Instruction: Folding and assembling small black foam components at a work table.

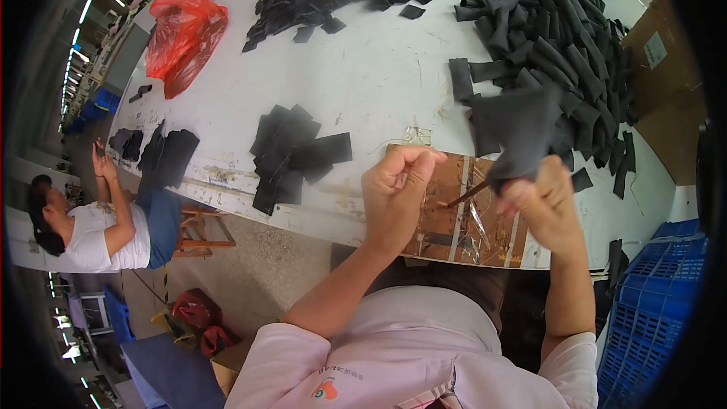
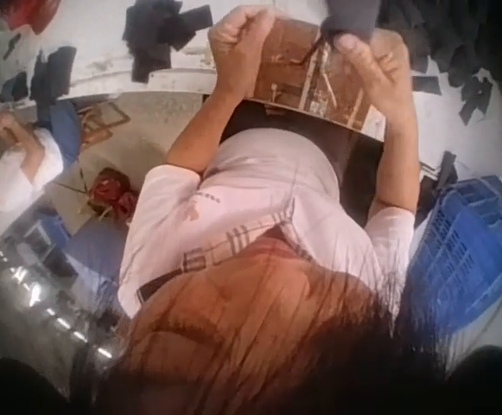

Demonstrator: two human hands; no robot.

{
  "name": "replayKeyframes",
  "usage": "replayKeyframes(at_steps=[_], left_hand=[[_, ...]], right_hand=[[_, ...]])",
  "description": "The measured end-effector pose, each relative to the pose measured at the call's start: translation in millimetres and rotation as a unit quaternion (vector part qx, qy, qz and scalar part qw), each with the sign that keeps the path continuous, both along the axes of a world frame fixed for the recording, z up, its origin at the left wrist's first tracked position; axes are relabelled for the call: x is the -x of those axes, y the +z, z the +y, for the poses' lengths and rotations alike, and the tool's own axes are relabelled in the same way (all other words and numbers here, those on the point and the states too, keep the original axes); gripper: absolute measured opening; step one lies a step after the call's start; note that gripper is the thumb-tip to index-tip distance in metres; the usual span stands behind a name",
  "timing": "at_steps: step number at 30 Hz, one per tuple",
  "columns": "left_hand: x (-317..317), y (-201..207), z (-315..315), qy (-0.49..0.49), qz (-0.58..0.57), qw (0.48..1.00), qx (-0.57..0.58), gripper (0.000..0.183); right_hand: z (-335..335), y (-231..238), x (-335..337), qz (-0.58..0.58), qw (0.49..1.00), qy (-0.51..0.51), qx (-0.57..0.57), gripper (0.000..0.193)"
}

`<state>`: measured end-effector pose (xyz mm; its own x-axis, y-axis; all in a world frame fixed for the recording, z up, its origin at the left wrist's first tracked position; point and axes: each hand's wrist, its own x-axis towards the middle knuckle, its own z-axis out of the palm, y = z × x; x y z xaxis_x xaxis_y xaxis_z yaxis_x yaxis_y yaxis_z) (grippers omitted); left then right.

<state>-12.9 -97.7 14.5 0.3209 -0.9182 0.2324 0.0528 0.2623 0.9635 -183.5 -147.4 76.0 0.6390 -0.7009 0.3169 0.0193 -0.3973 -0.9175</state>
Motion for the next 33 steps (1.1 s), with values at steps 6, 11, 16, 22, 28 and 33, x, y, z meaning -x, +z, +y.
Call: replayKeyframes(at_steps=[6,11,16,22,28,33], left_hand=[[-92,-66,-20,0.233,-0.560,0.774,-0.182,0.033],[-144,-72,-30,0.127,-0.641,0.718,-0.240,0.021],[-132,-38,-24,0.081,-0.046,0.966,-0.240,0.007],[-50,-21,26,-0.127,0.511,0.842,-0.117,0.018],[-16,-21,49,-0.124,0.531,0.823,-0.161,0.022],[-23,-27,55,-0.065,0.273,0.952,-0.126,0.019]], right_hand=[[-28,1,1,-0.132,0.913,-0.372,-0.109,0.050],[49,-42,-3,-0.004,0.964,-0.188,-0.186,0.037],[72,-69,-22,0.115,0.981,-0.076,-0.138,0.026],[80,-83,-60,-0.070,0.966,-0.175,-0.174,0.039],[78,-92,-67,-0.174,0.938,-0.203,-0.219,0.027],[79,-82,-53,-0.098,0.966,-0.212,-0.114,0.021]])
